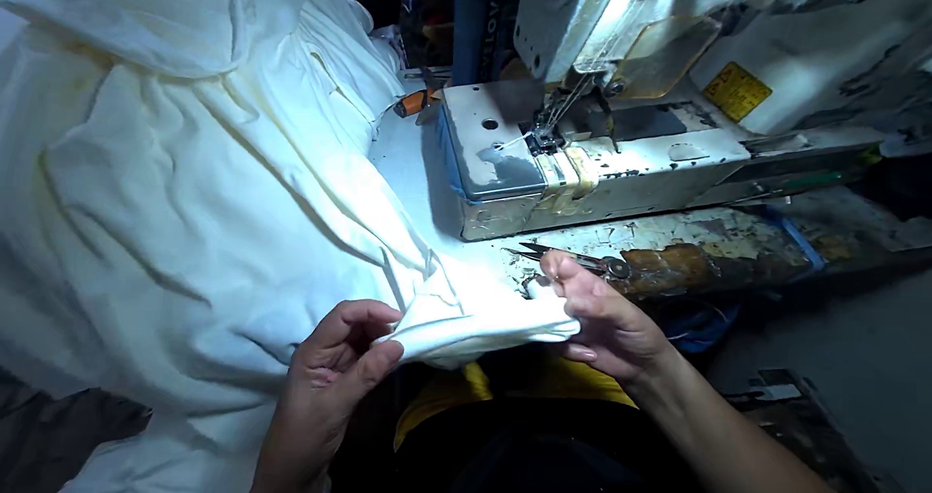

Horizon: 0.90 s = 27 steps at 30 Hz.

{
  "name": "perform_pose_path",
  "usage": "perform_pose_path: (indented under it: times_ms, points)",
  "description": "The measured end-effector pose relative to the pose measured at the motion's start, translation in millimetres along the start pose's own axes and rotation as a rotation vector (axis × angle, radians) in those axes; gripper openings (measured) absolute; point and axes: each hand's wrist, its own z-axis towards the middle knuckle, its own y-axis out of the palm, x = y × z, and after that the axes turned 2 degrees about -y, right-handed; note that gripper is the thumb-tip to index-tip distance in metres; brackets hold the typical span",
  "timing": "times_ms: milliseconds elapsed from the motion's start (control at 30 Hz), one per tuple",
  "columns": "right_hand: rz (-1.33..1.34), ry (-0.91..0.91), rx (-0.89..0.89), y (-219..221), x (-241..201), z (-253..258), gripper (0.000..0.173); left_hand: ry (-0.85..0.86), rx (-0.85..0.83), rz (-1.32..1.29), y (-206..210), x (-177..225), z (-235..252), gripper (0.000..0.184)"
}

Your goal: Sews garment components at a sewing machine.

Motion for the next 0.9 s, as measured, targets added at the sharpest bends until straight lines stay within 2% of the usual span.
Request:
perform_pose_path:
  times_ms: [67,100,233,333,400,500,567,667,733,800,900]
  points:
    - [-0.242,-0.133,-0.021,5.6,-6.6,-2.9,0.032,0.063,-0.007,0.154,1.4,4.0,-2.2,0.021]
    - [-0.404,-0.215,-0.021,10.8,-8.2,-6.3,0.035,0.08,0.008,0.25,5.5,5.3,-4.1,0.023]
    - [-1.082,-0.498,0.233,27.2,3.4,-14.5,0.025,0.254,0.173,0.605,26.1,3.7,-0.7,0.016]
    - [-1.352,-0.611,0.354,17.7,11.0,-11.1,0.014,0.366,0.263,0.791,31.9,-7.6,14.3,0.015]
    - [-1.428,-0.637,0.375,10.9,7.7,-8.4,0.018,0.301,0.252,0.699,36.8,-13.4,28.6,0.02]
    - [-1.404,-0.673,0.325,4.0,-6.6,0.2,0.031,0.174,0.158,0.381,54.2,1.3,64.3,0.017]
    - [-1.353,-0.68,0.32,-1.5,-14.5,7.3,0.035,0.227,0.103,0.47,62.4,21.2,89.1,0.019]
    - [-1.303,-0.7,0.341,-13.5,-17.5,12.5,0.029,0.269,0.059,0.7,64.1,34.7,108.0,0.017]
    - [-1.375,-0.762,0.363,-21.3,-12.4,12.5,0.021,0.275,0.006,0.734,57.2,28.8,101.1,0.02]
    - [-1.522,-0.826,0.366,-26.1,-4.7,11.2,0.024,0.288,-0.04,0.744,50.4,22.6,84.6,0.023]
    - [-1.62,-0.95,0.327,-29.7,8.5,11.1,0.019,0.357,-0.031,0.881,43.9,20.8,57.1,0.015]
